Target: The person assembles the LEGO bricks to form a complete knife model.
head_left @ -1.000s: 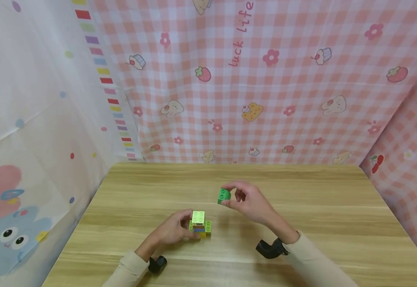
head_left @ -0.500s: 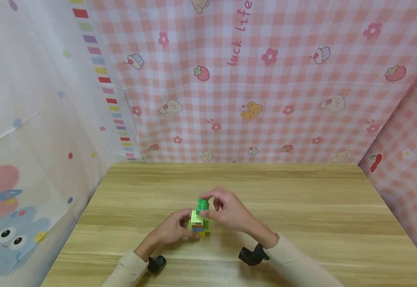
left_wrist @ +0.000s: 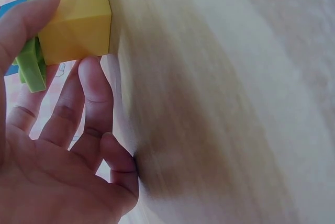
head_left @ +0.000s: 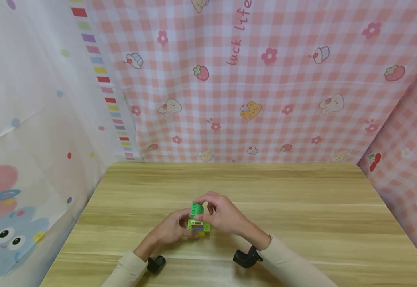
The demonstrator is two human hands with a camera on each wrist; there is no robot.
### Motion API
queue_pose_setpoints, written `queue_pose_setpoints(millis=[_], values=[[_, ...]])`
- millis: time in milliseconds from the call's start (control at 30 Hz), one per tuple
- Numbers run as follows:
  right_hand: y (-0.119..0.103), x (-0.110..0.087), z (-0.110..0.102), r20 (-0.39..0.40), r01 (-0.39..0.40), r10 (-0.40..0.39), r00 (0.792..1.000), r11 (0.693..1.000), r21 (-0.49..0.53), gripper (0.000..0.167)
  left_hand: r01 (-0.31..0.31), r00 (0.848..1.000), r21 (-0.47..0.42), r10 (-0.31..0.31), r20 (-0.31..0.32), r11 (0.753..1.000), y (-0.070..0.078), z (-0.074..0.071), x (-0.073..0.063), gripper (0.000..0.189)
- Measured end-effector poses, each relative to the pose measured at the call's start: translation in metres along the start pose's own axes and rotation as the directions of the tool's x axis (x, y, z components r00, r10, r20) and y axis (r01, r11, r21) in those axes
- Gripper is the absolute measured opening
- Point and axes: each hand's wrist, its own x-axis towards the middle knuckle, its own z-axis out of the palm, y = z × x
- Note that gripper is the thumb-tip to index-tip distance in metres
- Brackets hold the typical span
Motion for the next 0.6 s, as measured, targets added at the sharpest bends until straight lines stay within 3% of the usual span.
queue_pose_setpoints(millis=[333, 600], values=[[0.0006, -0.0006, 0.0028, 0.003, 0.012, -0.012, 1.000, 0.999, -0.033, 0.031, -0.005, 1.000, 0.024, 0.005, 0.006, 1.000, 0.0010, -0.0010, 0.0006, 0.039], [0.0033, -0.0029, 0.0065, -0.022, 0.074, -0.077, 0.997, 0.991, -0.110, 0.033, -0.003, 1.000, 0.048, 0.003, 0.008, 0.999, 0.0010, -0.0013, 0.0000, 0.042]])
